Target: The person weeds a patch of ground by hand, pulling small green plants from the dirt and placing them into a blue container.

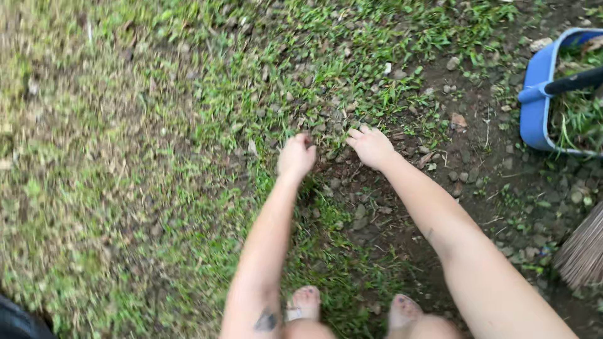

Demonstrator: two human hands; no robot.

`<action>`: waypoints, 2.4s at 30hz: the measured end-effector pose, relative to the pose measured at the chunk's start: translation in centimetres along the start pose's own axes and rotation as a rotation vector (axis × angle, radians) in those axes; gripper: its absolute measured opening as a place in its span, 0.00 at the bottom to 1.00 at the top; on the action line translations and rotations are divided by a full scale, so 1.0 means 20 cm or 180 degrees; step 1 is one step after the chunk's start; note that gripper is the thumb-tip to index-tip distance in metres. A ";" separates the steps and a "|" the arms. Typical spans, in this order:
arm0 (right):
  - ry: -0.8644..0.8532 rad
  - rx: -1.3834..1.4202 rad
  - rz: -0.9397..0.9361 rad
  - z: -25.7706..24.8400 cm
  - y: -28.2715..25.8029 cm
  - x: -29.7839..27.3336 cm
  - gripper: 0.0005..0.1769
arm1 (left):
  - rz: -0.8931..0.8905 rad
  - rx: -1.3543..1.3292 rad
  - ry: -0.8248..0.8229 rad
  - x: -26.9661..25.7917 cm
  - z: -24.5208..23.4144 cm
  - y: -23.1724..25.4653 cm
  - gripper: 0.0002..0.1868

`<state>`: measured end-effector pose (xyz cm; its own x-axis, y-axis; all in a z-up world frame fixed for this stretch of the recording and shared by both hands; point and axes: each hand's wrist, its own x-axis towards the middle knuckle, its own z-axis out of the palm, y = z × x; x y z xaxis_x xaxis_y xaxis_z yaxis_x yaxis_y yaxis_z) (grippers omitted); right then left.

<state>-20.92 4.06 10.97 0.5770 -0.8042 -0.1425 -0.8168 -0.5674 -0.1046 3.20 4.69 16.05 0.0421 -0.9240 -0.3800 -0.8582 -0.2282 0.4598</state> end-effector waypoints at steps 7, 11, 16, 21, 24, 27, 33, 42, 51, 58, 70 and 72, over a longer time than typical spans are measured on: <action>0.0486 0.0173 -0.0495 0.28 0.10 0.11 0.28 | 0.0121 0.1131 0.0508 -0.58 -0.42 -0.25 0.17; 0.0373 0.0171 -0.0533 0.34 0.15 0.13 0.19 | -0.0215 0.1022 0.0708 -0.78 -0.51 -0.28 0.14; 0.0066 -0.0040 -0.0507 0.31 0.17 0.16 0.08 | -0.0267 0.1087 0.0571 -0.87 -0.46 -0.27 0.15; -0.0006 0.0234 -0.0216 0.23 0.11 0.15 0.13 | 0.0190 0.0966 0.0710 -0.92 -0.33 -0.28 0.14; 0.0113 0.0271 -0.0013 0.26 0.07 0.15 0.13 | -0.0051 0.0731 0.0505 -0.92 -0.28 -0.23 0.16; 0.0281 0.0216 0.0157 0.35 0.07 0.17 0.09 | -0.0034 0.0470 0.0421 -0.92 -0.23 -0.24 0.12; -0.0058 0.0277 0.1201 0.34 0.16 0.17 0.05 | 0.0089 0.0036 0.0605 -0.94 -0.09 -0.35 0.13; 0.1324 0.0528 0.1527 0.05 0.30 0.16 0.07 | -0.0034 0.0192 0.0975 -0.91 -0.03 -0.55 0.11; 0.0167 0.0866 0.1033 0.30 -0.05 0.23 0.16 | -0.0122 -0.0090 0.0795 -0.92 -0.13 -0.46 0.23; 0.0228 0.1220 0.0985 0.35 -0.11 0.19 0.19 | -0.0180 -0.0043 0.0712 -1.00 -0.16 -0.49 0.22; 0.0139 0.0949 0.1393 0.43 -0.07 0.25 0.13 | -0.0190 -0.0018 0.0606 -1.00 -0.16 -0.48 0.20; 0.0450 0.0955 0.1450 0.44 -0.04 0.22 0.10 | -0.0159 -0.0084 0.0643 -0.99 -0.15 -0.47 0.20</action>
<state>-17.59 2.53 1.79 0.1433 -0.9838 -0.1076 -0.9346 -0.0988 -0.3416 12.04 24.25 21.71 0.1881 -0.9535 -0.2355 -0.8389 -0.2806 0.4664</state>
